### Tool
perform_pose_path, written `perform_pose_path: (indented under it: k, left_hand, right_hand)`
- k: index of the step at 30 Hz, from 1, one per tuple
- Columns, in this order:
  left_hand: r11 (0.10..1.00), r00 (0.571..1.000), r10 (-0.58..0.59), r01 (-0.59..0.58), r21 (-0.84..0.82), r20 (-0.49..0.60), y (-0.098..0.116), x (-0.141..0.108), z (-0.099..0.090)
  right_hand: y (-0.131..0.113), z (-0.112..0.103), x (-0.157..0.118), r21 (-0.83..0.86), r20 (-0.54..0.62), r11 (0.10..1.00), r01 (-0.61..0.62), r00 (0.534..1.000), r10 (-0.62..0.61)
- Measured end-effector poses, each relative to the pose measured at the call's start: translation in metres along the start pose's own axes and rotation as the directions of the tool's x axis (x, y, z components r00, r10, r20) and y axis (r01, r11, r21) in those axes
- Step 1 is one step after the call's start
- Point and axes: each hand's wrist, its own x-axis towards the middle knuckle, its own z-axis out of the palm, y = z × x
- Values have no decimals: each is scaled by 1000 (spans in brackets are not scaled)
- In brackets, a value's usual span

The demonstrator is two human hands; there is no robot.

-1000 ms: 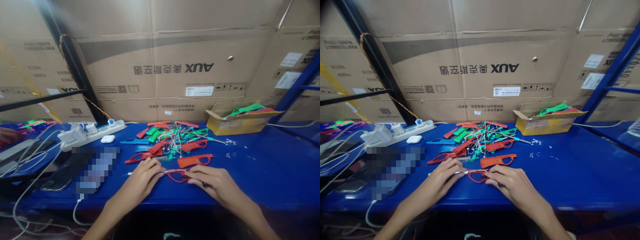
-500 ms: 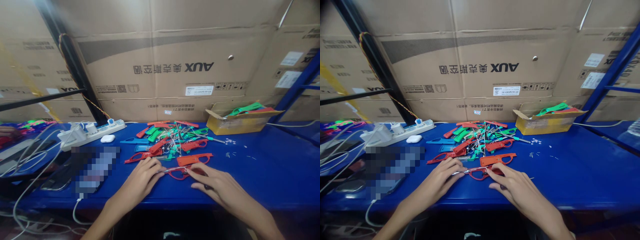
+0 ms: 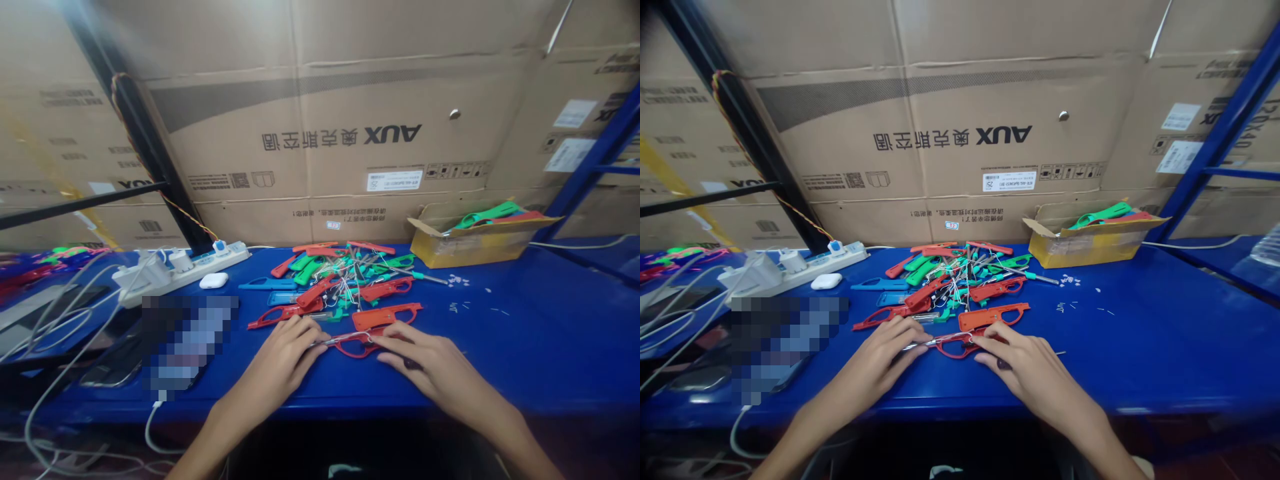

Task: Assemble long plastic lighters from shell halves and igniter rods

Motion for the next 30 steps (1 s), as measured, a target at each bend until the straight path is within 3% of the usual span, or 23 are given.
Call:
perform_pose_path:
  k: [5,12,20,30]
  left_hand:
    - [1000,1000,-1,1,14,-15,0,0,1]
    - [987,1000,9,-6,163,-16,8,3,-1]
    - [943,997,27,-3,334,-66,23,29,17]
    - [925,990,73,-24,380,-117,26,32,24]
  right_hand:
    - [2,1,0,-38,-94,999,3,996,-7]
    - [-1,-1,0,-38,-52,998,52,997,-54]
    - [-1,0,-1,-23,-3,999,47,999,-47]
    - [1,2,-2,0,-8,999,53,999,-53]
